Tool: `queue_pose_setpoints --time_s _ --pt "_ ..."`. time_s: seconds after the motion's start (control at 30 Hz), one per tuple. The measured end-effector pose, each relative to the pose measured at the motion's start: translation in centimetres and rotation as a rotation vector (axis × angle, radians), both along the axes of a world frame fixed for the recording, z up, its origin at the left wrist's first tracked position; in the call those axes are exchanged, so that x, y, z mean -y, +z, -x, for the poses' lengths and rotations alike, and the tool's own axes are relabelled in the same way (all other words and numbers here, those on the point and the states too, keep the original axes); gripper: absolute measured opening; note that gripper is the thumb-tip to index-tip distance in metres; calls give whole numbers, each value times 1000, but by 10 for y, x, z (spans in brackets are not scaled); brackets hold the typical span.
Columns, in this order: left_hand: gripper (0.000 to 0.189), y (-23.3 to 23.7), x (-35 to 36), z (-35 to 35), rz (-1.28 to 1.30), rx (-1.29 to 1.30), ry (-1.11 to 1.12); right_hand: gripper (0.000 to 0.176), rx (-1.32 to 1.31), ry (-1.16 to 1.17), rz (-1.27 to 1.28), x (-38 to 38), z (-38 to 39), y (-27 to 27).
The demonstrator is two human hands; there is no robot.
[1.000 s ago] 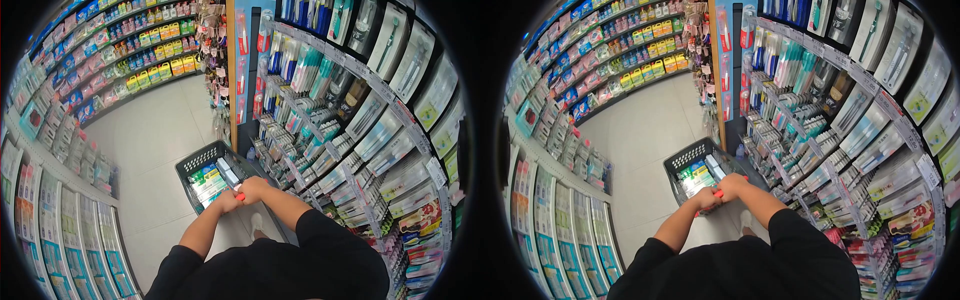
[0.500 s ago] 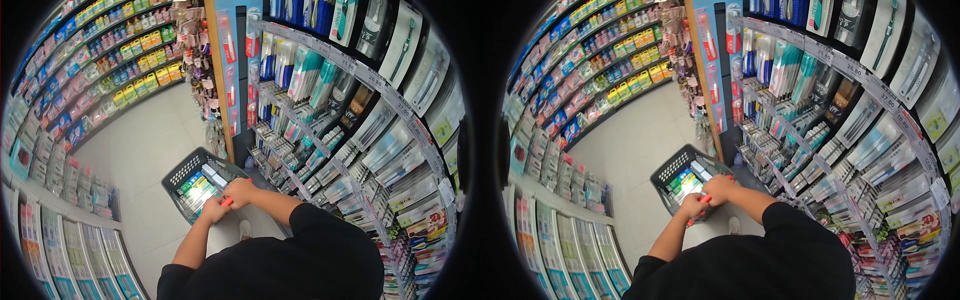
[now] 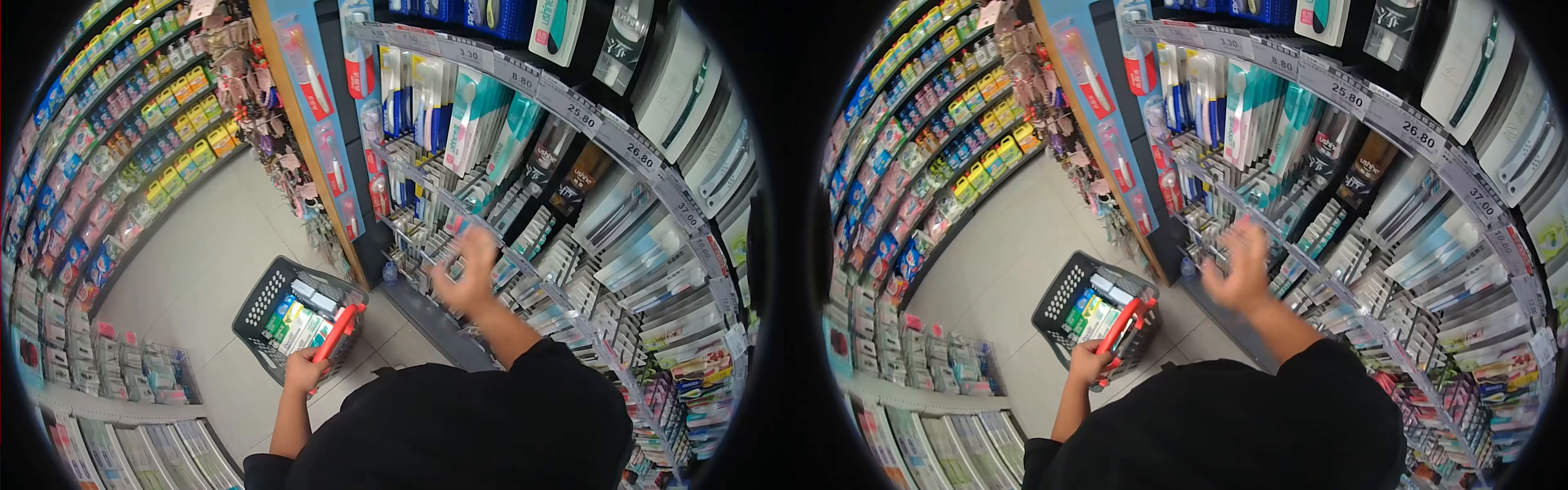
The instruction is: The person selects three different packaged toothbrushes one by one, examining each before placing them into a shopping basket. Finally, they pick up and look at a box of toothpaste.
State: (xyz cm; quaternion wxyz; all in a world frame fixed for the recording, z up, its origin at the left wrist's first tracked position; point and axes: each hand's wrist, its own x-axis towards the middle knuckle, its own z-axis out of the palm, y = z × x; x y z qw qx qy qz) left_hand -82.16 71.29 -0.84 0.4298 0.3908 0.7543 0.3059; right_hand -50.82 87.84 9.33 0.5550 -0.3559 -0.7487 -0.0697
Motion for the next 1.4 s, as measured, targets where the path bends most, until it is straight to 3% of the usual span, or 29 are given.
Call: queue_pose_setpoints --time_s 0.07,0.13,0.3,0.43,0.53,0.57,0.7,0.77,0.8,0.93,1.07,1.13,1.2,1.33,1.4 --pt "31 -18 -3 14 -7 40 19 58 -142 -213 -81 -34 -30 43" --pt "29 -4 -9 17 4 0 -7 64 -243 -537 -17 -64 -56 63" --pt "25 -7 -16 34 -17 -15 -12 72 -162 -969 22 -98 -83 83" --pt "26 -12 -24 45 -31 81 -10 79 -318 -921 223 -107 -83 97" --pt "26 -7 -23 47 -70 56 -32 58 -421 -863 375 -116 -95 97" --pt "27 -11 -24 49 -46 136 -14 55 -423 -865 395 -119 -98 95" --pt "29 21 -26 46 -85 -6 -137 50 -432 -785 446 -130 -110 87" --pt "30 -6 -22 59 -121 -33 -165 42 -487 -694 479 -129 -120 80" --pt "30 -16 -20 63 -135 -46 -182 35 -638 -509 584 -119 -116 87" --pt "30 6 -11 64 -35 117 -142 37 -653 -448 516 -86 -105 94" --pt "28 33 -9 66 -28 38 -229 37 -722 -262 529 -55 -98 95" --pt "27 21 -9 73 -21 30 -268 32 -759 -128 580 -30 -85 105" --pt "27 16 -11 73 -45 54 -307 24 -777 -144 613 -6 -65 116" --pt "41 -25 -14 75 34 259 -286 22 -798 -76 663 27 -49 126" --pt "49 -26 -13 76 9 194 -373 24 -834 7 643 42 -36 132"
